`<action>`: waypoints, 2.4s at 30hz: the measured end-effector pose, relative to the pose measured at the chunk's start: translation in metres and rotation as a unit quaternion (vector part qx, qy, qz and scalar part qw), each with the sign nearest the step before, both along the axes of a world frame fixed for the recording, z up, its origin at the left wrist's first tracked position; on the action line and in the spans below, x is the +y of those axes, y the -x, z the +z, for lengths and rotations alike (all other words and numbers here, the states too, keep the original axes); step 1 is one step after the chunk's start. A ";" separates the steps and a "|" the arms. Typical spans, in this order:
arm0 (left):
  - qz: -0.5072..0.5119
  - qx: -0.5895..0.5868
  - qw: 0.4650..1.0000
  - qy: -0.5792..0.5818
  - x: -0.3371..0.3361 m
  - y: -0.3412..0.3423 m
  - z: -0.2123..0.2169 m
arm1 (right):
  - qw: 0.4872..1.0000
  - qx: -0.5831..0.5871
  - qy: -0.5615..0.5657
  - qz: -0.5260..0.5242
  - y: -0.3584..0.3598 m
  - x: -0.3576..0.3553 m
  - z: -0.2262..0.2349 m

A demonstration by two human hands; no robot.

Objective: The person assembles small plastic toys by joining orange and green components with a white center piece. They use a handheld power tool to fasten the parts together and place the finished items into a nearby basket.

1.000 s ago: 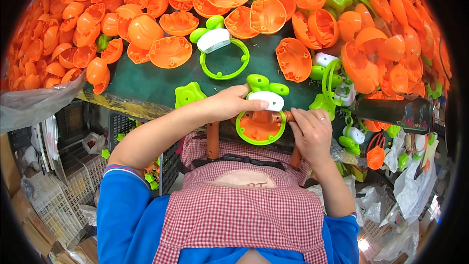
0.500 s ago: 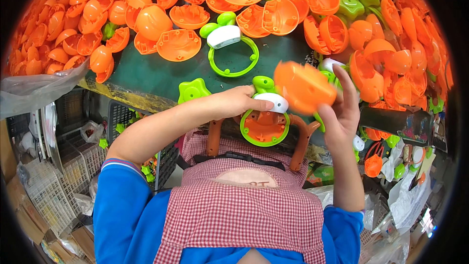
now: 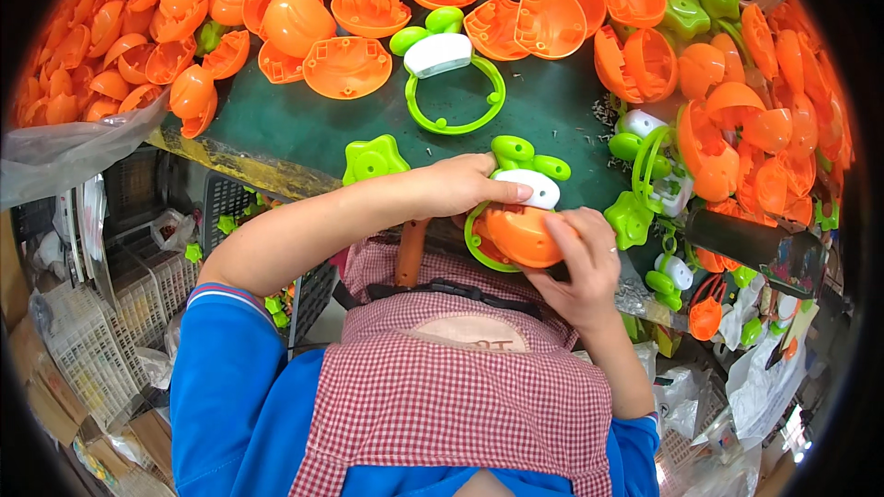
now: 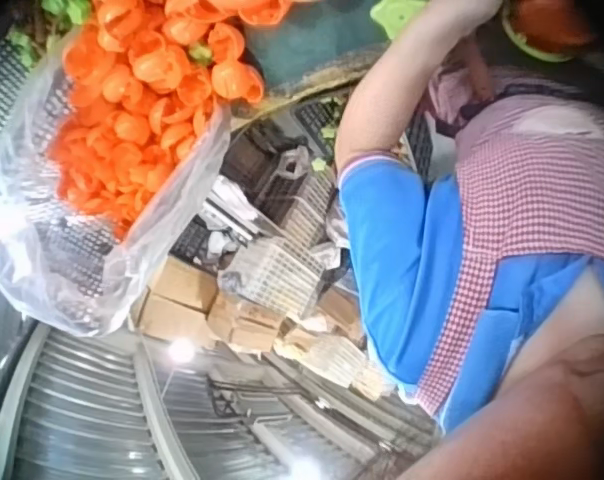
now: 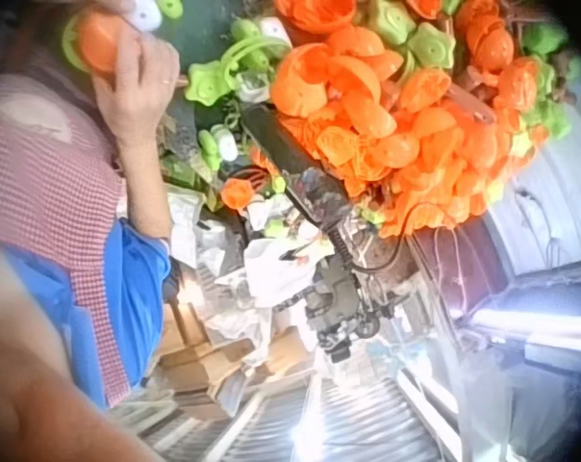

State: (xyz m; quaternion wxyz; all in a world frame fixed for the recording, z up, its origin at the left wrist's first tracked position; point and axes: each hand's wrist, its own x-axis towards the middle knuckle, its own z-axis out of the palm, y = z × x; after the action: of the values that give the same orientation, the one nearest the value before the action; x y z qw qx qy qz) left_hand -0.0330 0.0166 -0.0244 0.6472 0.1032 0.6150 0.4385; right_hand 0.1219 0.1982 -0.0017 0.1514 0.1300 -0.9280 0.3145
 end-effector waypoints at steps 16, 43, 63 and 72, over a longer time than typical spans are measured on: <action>0.043 -0.004 0.999 -0.024 0.000 -0.005 -0.009 | 0.999 -0.021 0.013 0.025 0.003 -0.011 0.003; -0.008 0.220 0.969 -0.111 -0.010 -0.012 -0.011 | 0.833 0.352 0.233 -0.357 -0.007 0.102 0.011; 0.047 0.579 0.792 -0.188 -0.007 -0.030 0.037 | 0.834 0.158 0.522 -0.083 0.107 0.034 -0.003; 0.082 0.656 0.711 -0.238 -0.006 -0.067 0.034 | 0.817 0.125 0.563 -0.022 0.095 0.035 0.025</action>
State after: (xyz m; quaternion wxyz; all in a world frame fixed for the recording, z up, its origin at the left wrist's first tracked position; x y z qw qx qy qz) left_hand 0.0338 0.0108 0.0101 -0.0035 0.4653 0.7660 0.4435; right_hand 0.0269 0.2334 0.0237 0.3202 0.0401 -0.5647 0.7596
